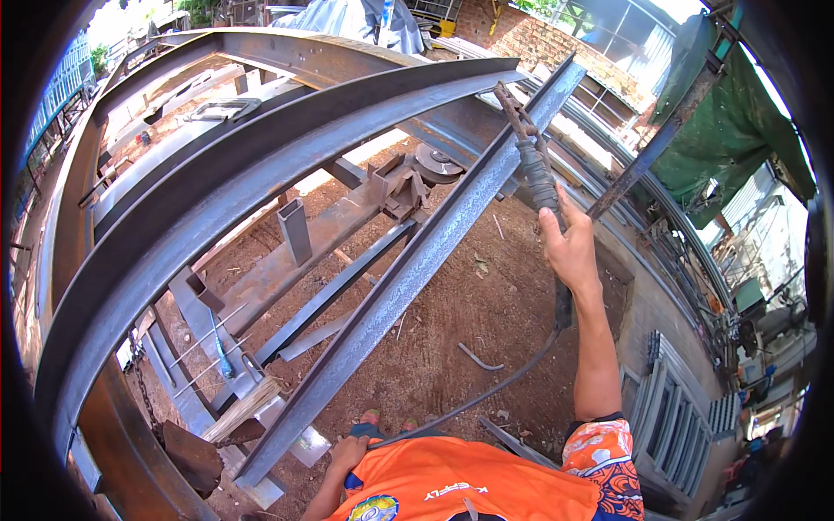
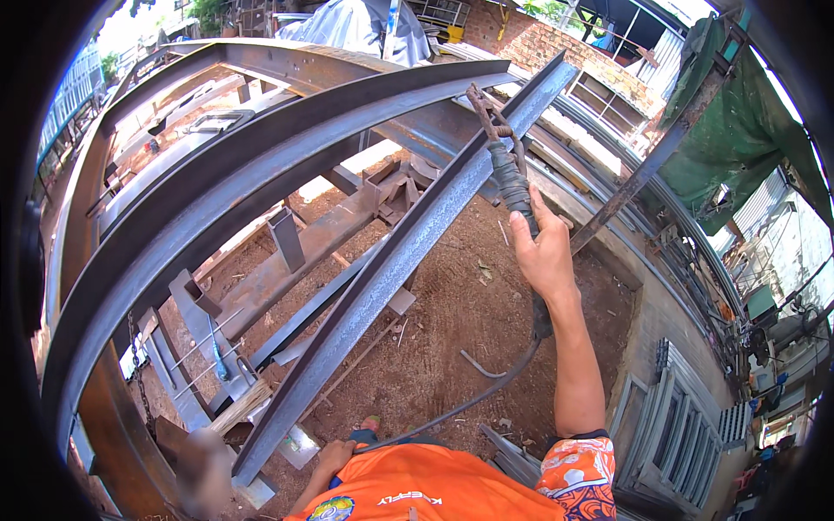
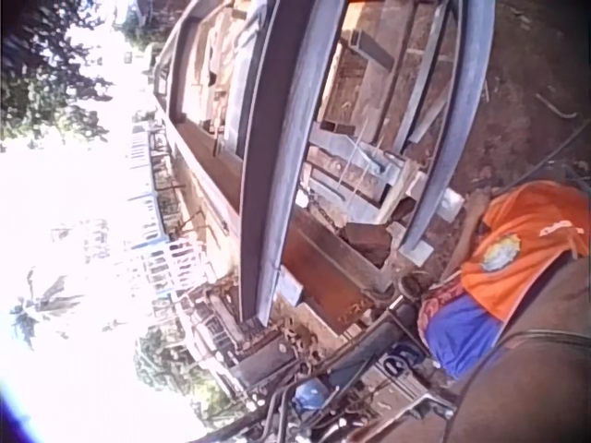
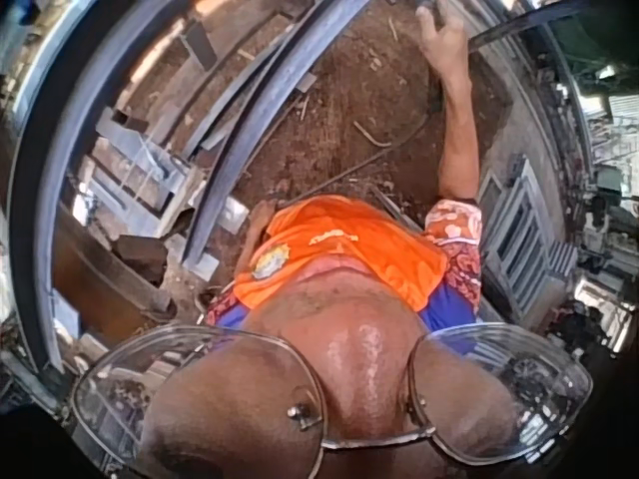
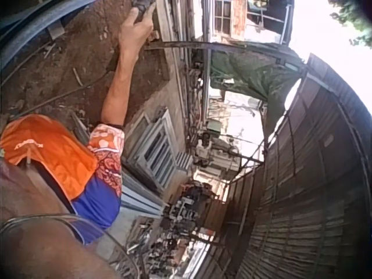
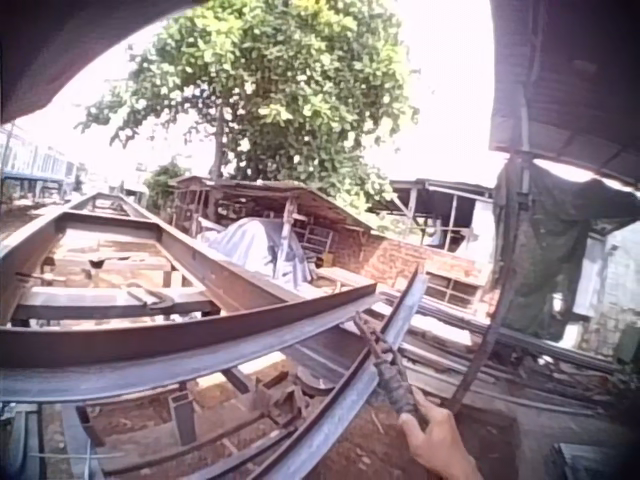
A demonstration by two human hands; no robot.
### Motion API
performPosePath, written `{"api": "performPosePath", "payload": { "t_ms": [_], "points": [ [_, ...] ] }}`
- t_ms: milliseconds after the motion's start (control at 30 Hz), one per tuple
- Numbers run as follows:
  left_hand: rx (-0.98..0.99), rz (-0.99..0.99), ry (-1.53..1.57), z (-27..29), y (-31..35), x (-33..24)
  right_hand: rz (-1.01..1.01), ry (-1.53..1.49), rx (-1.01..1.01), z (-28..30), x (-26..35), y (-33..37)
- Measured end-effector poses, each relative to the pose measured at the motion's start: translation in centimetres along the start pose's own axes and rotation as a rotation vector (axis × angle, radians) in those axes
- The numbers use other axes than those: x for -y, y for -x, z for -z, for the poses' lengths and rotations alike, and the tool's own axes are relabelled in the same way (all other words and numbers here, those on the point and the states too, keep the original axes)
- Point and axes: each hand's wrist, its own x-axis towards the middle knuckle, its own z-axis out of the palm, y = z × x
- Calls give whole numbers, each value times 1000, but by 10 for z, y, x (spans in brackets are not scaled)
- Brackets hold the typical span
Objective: The recorder is welding metal beams and using a wire to align or secure them within a structural frame.
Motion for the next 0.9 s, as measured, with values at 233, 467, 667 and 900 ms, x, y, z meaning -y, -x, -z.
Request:
{"api": "performPosePath", "payload": {
  "t_ms": [233, 467, 667, 900],
  "points": [
    [2, -20, -30, 6, -1, -9, -210, -281, 107, 8, 12, -6],
    [17, -42, -22, 4, -14, -6, 166, 132, -87, -12, -7, 1],
    [0, -62, -18, -1, -18, -4, 158, 158, -111, -16, -4, 4],
    [-17, -113, -52, -7, -23, 3, 162, 183, -115, -12, -5, 3]
  ]
}}
